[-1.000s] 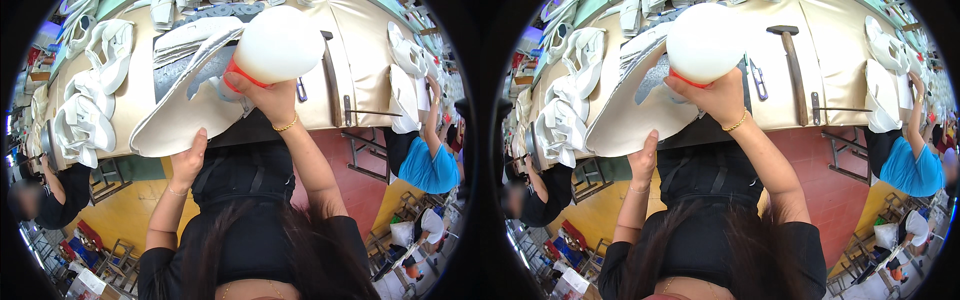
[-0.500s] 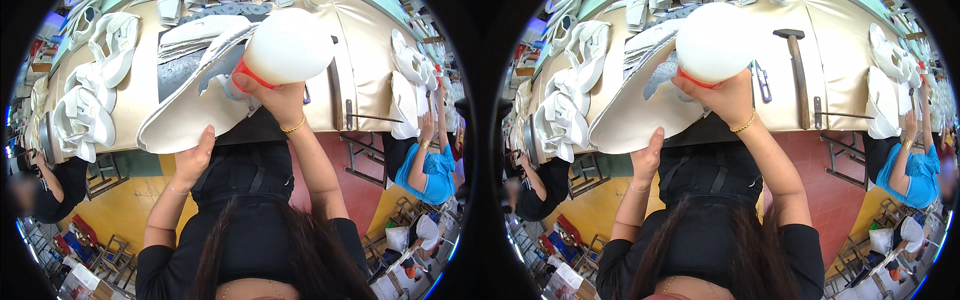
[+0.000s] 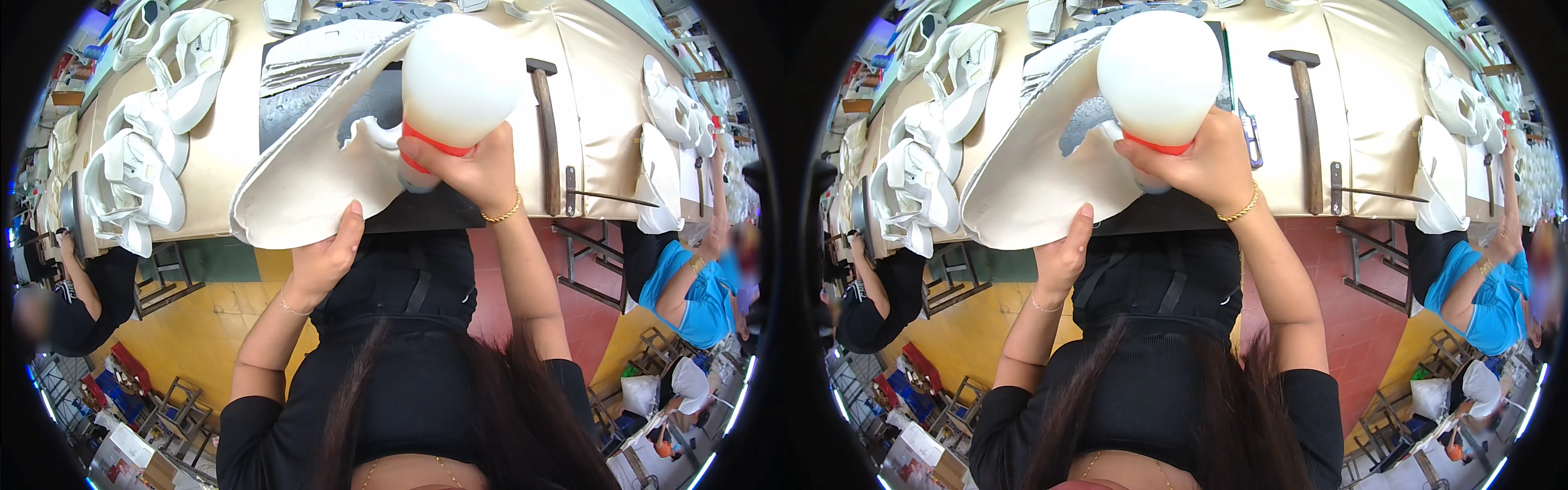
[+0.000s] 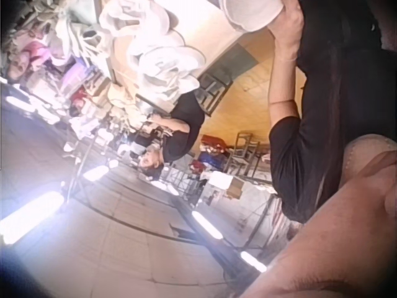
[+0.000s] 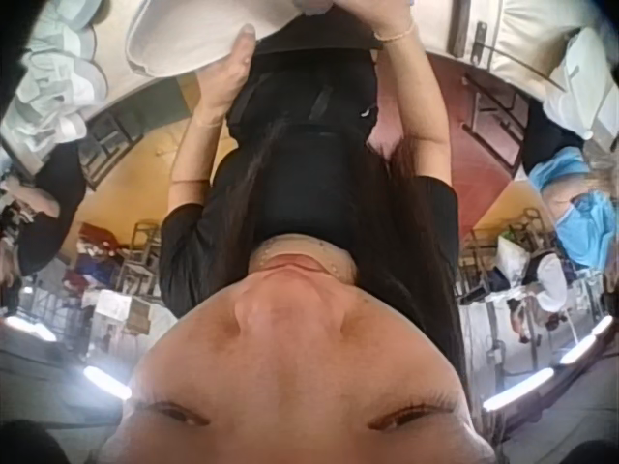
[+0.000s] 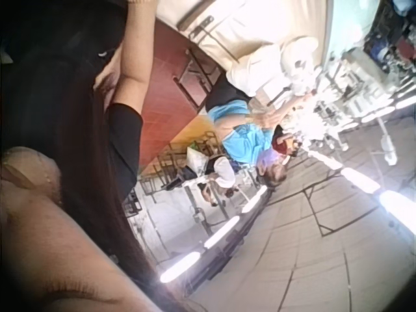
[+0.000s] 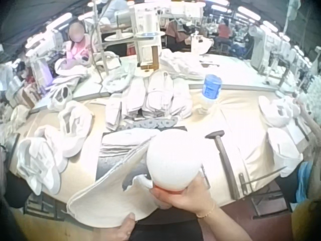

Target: The person applies liquid adhesive from a plastic bottle to the inner edges of white shoe uppers, then sets them aside. The process is repeated for multiple uppers in a factory setting.

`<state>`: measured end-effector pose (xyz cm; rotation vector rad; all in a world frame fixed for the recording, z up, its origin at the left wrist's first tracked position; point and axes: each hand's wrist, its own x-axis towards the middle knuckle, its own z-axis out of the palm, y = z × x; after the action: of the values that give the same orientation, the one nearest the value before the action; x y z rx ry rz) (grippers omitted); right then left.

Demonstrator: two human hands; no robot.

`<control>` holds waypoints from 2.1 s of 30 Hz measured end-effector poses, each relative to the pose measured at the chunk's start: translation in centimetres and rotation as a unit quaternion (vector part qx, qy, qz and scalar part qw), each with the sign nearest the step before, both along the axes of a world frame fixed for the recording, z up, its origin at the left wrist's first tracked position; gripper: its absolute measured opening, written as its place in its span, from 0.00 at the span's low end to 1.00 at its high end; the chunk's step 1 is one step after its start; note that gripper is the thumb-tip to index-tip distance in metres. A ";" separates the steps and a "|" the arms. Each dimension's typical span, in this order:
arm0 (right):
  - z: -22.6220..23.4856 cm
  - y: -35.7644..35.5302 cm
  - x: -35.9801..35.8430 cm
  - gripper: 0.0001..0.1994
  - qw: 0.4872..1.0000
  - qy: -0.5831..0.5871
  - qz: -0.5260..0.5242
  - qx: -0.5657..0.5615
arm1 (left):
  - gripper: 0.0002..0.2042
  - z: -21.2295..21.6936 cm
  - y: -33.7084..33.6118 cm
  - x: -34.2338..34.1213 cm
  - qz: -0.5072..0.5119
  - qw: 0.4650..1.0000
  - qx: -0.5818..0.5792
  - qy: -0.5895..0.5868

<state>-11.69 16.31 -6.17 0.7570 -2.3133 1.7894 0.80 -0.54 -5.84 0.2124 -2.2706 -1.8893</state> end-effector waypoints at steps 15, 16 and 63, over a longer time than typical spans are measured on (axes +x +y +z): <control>0.2 -0.1 -0.6 0.16 0.997 0.065 -0.041 0.004 | 0.08 1.0 0.6 -0.6 -0.023 0.999 0.008 -0.030; 0.2 -0.1 -0.7 0.16 0.997 0.070 -0.044 0.003 | 0.09 1.1 0.6 -0.6 -0.021 0.999 0.009 -0.030; -0.1 -2.4 0.9 0.20 0.959 -0.042 -0.117 -0.254 | 0.10 -0.8 -0.3 1.1 0.015 0.998 -0.040 -0.036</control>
<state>-10.74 13.91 -6.29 0.3154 -1.7584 2.1849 1.86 -0.83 -6.60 0.3059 -2.3705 -1.7992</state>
